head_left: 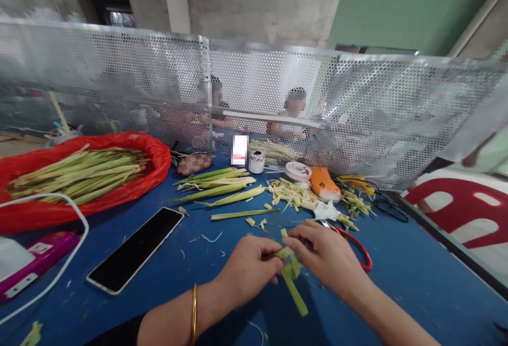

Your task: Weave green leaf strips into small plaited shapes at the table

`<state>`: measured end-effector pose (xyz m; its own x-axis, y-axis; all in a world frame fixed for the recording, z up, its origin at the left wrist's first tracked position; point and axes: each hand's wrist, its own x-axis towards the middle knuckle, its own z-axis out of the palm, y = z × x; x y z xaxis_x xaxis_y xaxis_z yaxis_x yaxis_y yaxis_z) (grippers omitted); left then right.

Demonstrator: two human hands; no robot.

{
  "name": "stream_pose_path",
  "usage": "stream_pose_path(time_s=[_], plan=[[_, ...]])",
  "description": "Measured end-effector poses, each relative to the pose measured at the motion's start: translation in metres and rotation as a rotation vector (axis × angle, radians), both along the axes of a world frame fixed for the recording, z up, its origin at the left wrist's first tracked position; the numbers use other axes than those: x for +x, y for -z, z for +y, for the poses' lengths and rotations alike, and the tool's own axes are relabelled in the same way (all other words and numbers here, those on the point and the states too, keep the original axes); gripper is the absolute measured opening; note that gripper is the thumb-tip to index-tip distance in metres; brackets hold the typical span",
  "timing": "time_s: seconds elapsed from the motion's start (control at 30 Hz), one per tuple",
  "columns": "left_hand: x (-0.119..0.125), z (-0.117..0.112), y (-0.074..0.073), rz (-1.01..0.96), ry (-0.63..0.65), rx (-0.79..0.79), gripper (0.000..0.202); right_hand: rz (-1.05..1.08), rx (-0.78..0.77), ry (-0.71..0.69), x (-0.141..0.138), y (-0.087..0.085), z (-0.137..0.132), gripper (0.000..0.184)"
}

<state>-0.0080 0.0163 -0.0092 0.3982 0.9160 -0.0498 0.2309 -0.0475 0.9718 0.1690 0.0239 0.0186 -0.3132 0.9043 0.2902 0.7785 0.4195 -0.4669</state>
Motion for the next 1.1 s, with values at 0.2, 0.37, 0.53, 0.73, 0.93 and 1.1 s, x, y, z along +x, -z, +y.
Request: stream_pose_path(time_s=[0.2,0.37,0.53,0.73,0.93,1.1], plan=[[0.003,-0.008,0.002,0.085,0.154,-0.091,0.015,0.446,-0.355,-0.015,-0.002,0.013,0.012,0.029],[0.003,-0.006,0.000,0.049,0.200,-0.169,0.012,0.654,-0.343,0.066,-0.006,0.017,0.010,0.032],[0.003,-0.001,0.005,-0.020,0.190,-0.305,0.014,0.742,-0.377,0.063,-0.011,0.012,0.008,0.029],[0.006,-0.004,0.006,-0.039,0.109,-0.401,0.034,0.808,-0.372,-0.032,-0.017,0.012,0.004,0.025],[0.008,-0.007,0.005,-0.038,0.077,-0.414,0.037,0.813,-0.388,-0.066,-0.022,0.019,-0.001,0.022],[0.010,-0.004,0.000,-0.150,-0.061,-0.448,0.026,0.684,-0.242,-0.140,-0.015,0.020,0.001,0.019]])
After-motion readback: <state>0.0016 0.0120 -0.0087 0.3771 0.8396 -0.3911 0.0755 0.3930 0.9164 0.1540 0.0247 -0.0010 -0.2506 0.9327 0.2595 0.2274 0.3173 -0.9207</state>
